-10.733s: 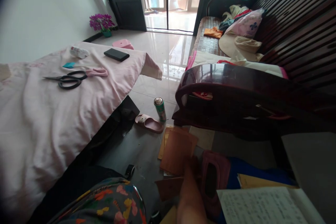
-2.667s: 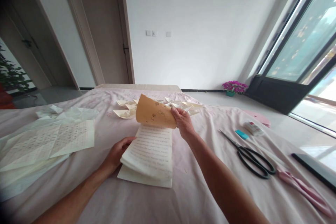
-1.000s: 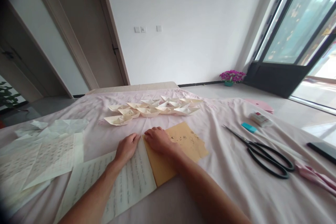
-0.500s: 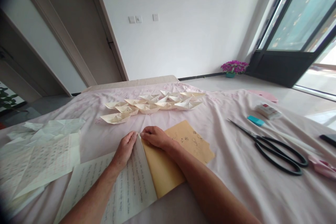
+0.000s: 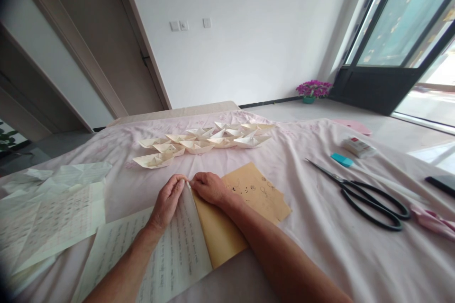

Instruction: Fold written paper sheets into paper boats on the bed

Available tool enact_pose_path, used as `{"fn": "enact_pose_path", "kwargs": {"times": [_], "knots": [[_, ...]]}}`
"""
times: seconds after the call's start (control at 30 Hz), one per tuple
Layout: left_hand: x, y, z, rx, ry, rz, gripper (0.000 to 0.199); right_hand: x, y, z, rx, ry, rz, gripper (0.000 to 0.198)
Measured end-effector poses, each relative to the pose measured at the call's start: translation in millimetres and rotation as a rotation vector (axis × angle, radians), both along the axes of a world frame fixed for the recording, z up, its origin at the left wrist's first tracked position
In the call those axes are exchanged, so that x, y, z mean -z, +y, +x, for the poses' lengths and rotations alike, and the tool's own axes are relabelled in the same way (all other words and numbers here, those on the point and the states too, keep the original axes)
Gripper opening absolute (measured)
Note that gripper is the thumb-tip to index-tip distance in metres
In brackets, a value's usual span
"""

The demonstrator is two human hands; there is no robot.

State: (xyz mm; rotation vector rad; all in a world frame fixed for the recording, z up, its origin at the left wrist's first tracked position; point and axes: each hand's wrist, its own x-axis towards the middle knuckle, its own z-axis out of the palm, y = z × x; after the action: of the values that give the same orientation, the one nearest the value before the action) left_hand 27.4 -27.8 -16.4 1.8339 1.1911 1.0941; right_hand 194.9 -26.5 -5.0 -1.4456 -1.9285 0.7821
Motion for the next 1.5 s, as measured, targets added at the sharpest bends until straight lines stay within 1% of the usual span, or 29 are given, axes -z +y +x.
{"fn": "enact_pose_path", "kwargs": {"times": [0.1, 0.17, 0.23, 0.33, 0.43, 0.57, 0.67, 0.73, 0.8, 0.87, 0.97, 1.13, 1.27, 1.37, 1.43, 1.5], "knots": [[5.3, 4, -1, -0.017, 0.051, 0.023, 0.026, -3, -1, 0, 0.019, 0.001, -0.006, 0.024], [6.7, 6, -2, -0.031, 0.107, 0.113, 0.026, -4, -2, 0, 0.03, -0.022, -0.002, 0.024], [5.3, 7, -3, -0.063, 0.195, 0.241, 0.026, -4, -2, 1, 0.038, -0.071, 0.016, 0.025], [1.4, 4, -4, -0.103, 0.356, 0.374, 0.026, -3, -4, 2, 0.039, -0.2, 0.095, 0.027], [0.4, 1, -4, -0.106, 0.437, 0.386, 0.025, -1, -7, 1, 0.063, -0.36, 0.187, 0.03], [4.7, 0, -5, -0.122, 0.395, 0.298, 0.024, 1, -11, 1, 0.093, -0.509, 0.241, 0.031], [7.2, 1, -7, -0.149, 0.366, 0.254, 0.023, 4, -11, 1, 0.096, -0.562, 0.267, 0.032], [6.9, 0, -8, -0.153, 0.346, 0.257, 0.023, 6, -11, 1, 0.101, -0.578, 0.291, 0.033], [4.9, -1, -9, -0.168, 0.301, 0.284, 0.023, 7, -11, 0, 0.094, -0.591, 0.308, 0.032], [1.7, -3, -10, -0.215, 0.254, 0.327, 0.022, 8, -10, -1, 0.085, -0.608, 0.325, 0.031], [-4.4, -5, -12, -0.279, 0.236, 0.395, 0.022, 8, -10, -2, 0.065, -0.645, 0.357, 0.027], [-14.2, -6, -17, -0.278, 0.271, 0.47, 0.022, 7, -12, -4, 0.029, -0.693, 0.39, 0.026], [-18.4, -6, -18, -0.254, 0.274, 0.546, 0.02, 7, -14, -5, 0.014, -0.729, 0.441, 0.025], [-22.5, -7, -19, -0.249, 0.285, 0.57, 0.019, 7, -15, -5, 0.005, -0.744, 0.467, 0.025], [-28.3, -6, -23, -0.282, 0.285, 0.56, 0.019, 7, -16, -5, -0.003, -0.748, 0.484, 0.025], [-35.9, -3, -31, -0.364, 0.259, 0.558, 0.02, 6, -17, -5, -0.013, -0.749, 0.493, 0.024]]}}
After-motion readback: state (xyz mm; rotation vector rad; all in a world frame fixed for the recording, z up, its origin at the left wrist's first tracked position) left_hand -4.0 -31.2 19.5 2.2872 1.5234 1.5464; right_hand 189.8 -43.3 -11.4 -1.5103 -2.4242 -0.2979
